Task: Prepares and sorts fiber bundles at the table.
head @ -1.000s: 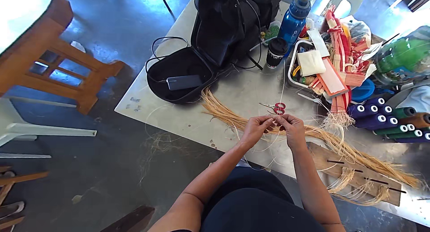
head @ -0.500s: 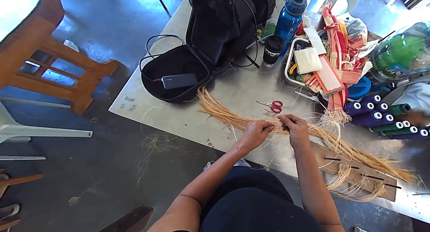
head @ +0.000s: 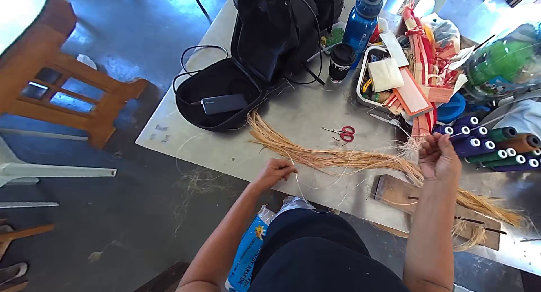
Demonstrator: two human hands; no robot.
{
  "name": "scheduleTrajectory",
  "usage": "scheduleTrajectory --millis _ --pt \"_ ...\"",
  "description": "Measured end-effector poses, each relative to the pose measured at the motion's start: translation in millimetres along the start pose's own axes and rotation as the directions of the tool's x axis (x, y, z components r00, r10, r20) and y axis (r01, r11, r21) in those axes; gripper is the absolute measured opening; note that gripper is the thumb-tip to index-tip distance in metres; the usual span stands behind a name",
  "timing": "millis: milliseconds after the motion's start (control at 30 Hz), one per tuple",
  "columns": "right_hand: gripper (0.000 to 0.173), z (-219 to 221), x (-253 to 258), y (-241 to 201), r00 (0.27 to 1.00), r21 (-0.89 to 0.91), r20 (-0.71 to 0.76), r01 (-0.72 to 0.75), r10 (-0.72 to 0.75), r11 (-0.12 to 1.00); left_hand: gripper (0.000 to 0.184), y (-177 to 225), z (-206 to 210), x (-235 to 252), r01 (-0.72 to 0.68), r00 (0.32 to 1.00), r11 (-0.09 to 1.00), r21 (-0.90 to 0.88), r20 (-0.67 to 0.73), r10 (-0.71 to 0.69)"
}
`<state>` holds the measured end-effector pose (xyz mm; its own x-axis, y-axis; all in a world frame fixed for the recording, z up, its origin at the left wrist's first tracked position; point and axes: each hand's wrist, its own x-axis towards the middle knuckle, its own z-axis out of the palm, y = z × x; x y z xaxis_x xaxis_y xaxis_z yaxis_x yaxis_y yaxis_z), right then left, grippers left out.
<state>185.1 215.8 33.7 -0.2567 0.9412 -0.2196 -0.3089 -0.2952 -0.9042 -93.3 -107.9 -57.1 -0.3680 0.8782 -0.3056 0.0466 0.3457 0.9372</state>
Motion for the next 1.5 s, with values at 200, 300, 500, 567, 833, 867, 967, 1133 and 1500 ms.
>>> scheduleTrajectory --millis 200,300,500,567,833,867,967,1133,1500 --pt "0.028 -37 35 -28 0.978 -0.015 -0.165 0.127 -0.128 0.992 0.02 -51 -70 -56 0.234 0.968 0.972 0.031 -0.098 -0.23" --pt "0.027 -49 49 -39 0.967 -0.043 -0.199 0.154 -0.159 0.987 0.019 -74 -103 -93 0.448 0.888 0.891 0.072 -0.15 -0.435" --pt "0.023 -68 69 -60 0.942 -0.059 -0.251 0.213 -0.221 0.975 0.021 -134 -137 -179 0.81 0.554 0.587 -0.007 -0.32 -0.768" --pt "0.023 -75 76 -68 0.936 -0.086 -0.262 0.22 -0.235 0.972 0.023 -156 -140 -206 0.888 0.426 0.459 0.006 -0.385 -0.819" --pt "0.023 -87 76 -94 0.927 -0.101 -0.257 0.257 -0.275 0.961 0.083 -214 -144 -267 0.987 -0.134 -0.159 -0.027 -0.685 -0.716" --pt "0.024 -85 71 -93 0.933 -0.106 -0.236 0.254 -0.272 0.961 0.081 -200 -142 -256 0.993 -0.078 -0.12 0.015 -0.677 -0.731" --pt "0.027 -72 51 -88 0.952 -0.14 -0.169 0.232 -0.254 0.963 0.053 -127 -131 -195 0.98 0.196 0.13 0.147 -0.696 -0.691" --pt "0.038 -54 14 -81 0.971 -0.122 -0.018 0.234 -0.238 0.965 0.031 14 -83 -78 0.593 0.731 0.654 0.47 -0.654 -0.194" --pt "0.045 -40 -45 -61 0.938 -0.005 0.277 0.216 -0.206 0.976 0.074 127 101 119 -0.519 0.804 0.705 0.483 -0.004 0.595"
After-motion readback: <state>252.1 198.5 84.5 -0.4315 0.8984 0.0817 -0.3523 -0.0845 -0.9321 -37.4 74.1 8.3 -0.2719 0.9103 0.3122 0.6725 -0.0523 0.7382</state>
